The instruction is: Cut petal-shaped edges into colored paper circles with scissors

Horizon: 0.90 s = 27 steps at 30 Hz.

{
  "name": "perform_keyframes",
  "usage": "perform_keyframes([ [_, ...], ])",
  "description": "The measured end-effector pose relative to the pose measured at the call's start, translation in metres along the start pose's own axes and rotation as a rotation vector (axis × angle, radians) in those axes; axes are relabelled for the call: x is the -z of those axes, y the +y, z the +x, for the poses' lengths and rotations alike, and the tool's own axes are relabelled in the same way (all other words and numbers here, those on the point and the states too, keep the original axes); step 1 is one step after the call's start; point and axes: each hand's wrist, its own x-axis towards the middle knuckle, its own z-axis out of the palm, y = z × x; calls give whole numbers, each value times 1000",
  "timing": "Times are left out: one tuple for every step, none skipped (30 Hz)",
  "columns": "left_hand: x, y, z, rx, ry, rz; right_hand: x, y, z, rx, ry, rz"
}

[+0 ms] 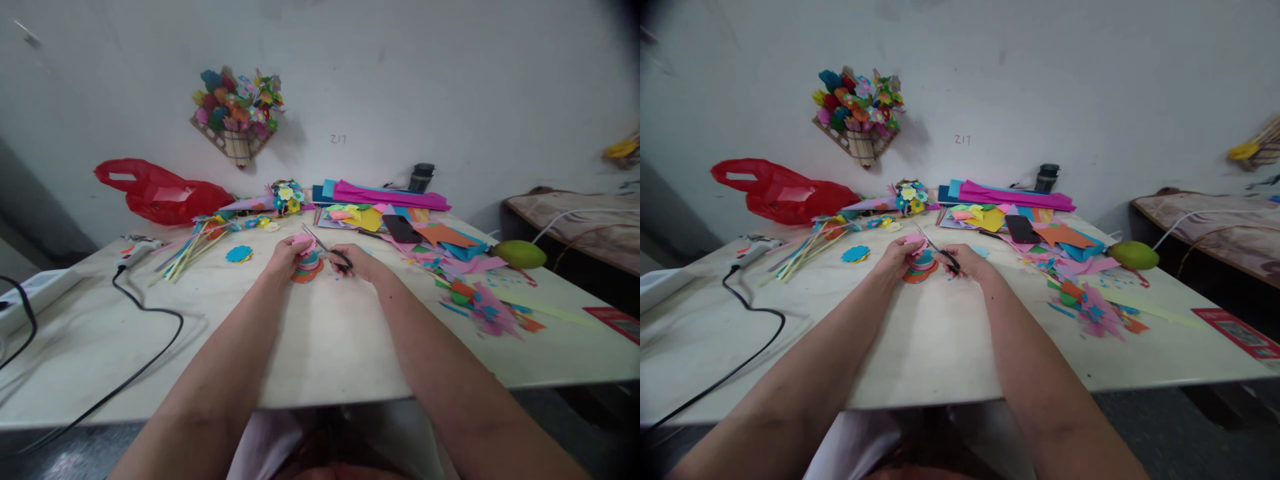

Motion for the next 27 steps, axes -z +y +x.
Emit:
perform_keyframes([
  [0,0,0,-4,-8,5,0,0,0,-2,1,4],
  [1,0,0,-5,-11,9,0,-1,0,-5,3,8],
  [1,0,0,-3,-11,10,0,-1,-1,-7,4,12],
  [1,0,0,2,-8,9,1,-2,-1,-8,5,15],
  [0,0,0,7,-2,4,1,-2,-2,-7,5,18],
  [0,0,-1,14,2,-3,1,-2,-2,-7,4,19],
  [0,0,-1,19,5,-12,1,-3,-3,-7,3,19],
  [-1,0,-1,23,7,-22,1,-3,-3,-9,3,18],
  [-1,-1,-2,28,5,-28,1,-4,-4,-11,3,16],
  [-1,-1,-2,32,1,-31,1,-5,-4,-14,4,14],
  [-1,-1,-2,35,-2,-32,1,-5,-4,-16,4,12],
  [0,-1,-3,37,-4,-30,0,-5,-4,-18,4,10],
  [0,-2,-3,39,-7,-26,0,-6,-4,-19,3,7],
  [0,-2,-3,41,-11,-22,0,-5,-4,-19,2,2],
  [0,-2,-3,42,-16,-19,0,-5,-4,-17,1,-4],
  [0,-2,-3,42,-22,-17,1,-5,-4,-13,-2,-10],
  [0,-2,-3,43,-27,-17,1,-4,-3,-10,-5,-16],
  [0,-2,-3,43,-31,-18,2,-3,-3,-7,-6,-21],
  [0,-2,-3,42,-33,-20,2,-2,-3,-5,-8,-25],
  [1,-2,-3,39,-33,-22,2,-1,-3,-4,-9,-30],
  [1,-2,-3,37,-33,-23,3,0,-2,-5,-10,-34],
  [1,-2,-2,35,-35,-24,3,0,-2,-4,-9,-37],
  [1,-2,-2,33,-38,-24,3,1,-2,-3,-8,-40],
  [1,-2,-2,31,-41,-24,3,1,-2,0,-8,-42],
  [1,-3,-2,30,-43,-25,3,1,-2,4,-9,-43],
  [1,-3,-2,31,-44,-27,4,1,-2,8,-8,-42],
  [1,-3,-2,32,-44,-29,4,1,-2,11,-9,-41],
])
